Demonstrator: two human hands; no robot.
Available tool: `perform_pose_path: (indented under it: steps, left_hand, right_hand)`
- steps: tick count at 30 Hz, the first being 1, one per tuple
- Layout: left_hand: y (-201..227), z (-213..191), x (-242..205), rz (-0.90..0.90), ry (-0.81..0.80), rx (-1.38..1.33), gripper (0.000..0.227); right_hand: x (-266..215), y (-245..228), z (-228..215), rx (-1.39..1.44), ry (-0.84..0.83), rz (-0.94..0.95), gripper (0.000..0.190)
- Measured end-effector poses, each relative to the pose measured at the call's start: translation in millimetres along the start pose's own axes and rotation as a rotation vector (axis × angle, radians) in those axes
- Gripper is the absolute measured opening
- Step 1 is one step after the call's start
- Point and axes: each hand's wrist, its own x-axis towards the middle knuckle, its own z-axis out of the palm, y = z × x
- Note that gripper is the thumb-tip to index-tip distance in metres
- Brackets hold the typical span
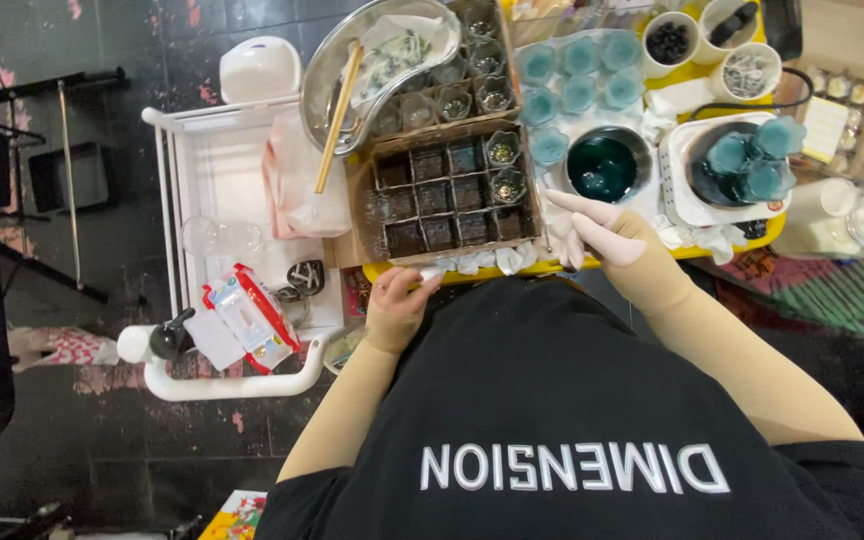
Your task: Wiping and inspecting small glass containers at a workshop bench.
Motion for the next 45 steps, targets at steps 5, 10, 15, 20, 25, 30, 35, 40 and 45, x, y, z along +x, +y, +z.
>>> perform_pose_path:
  steps: [5,10,15,20,25,30,35,40,45]
  left_hand:
    - [-4.4,2.6,1.1,-0.021,0.026,0.310,0.028]
    - [13.8,-27.1,16.6,-0.099,-0.022,0.337,0.034]
    - [27.4,-58.2,37.9,-0.116,-0.110,0.235,0.037]
    - [27.3,-51.4,53.9,-0.093,0.114,0.010,0.024]
    - [79.8,-41.3,145.6,-0.269,0.132,-0.500,0.010]
    - [110.3,21.7,179.7,-0.800,-0.256,-1.646,0.034]
    - [135.5,55.2,176.2,-0.754,-0.399,-1.665,0.032]
    - [163.6,77.2,182.4,-0.589,-0.473,-1.532,0.027]
    - [184.7,86.6,198.8,-0.596,-0.641,-1.486,0.033]
  right_hand:
    - [10.6,-2.9,1.2,0.009,0.042,0.100,0.042]
    - [12.0,-2.3,-3.1,0.055,0.061,0.119,0.040]
    - [8.5,-12.6,-3.9,-0.061,-0.075,-0.064,0.047]
    - [6.3,-16.3,-8.9,-0.817,-0.017,-0.367,0.058]
    - [5.7,-33.7,0.3,-1.172,-0.069,-0.602,0.062]
    - [-3.8,-25.8,-11.3,-1.430,0.088,-0.723,0.074]
    - [-20.1,3.3,-45.7,-1.475,0.149,-0.637,0.073]
    - [-46.0,4.7,-70.1,-1.443,0.217,-0.645,0.070]
    - [-63.3,2.8,-86.5,-1.355,0.269,-0.544,0.078]
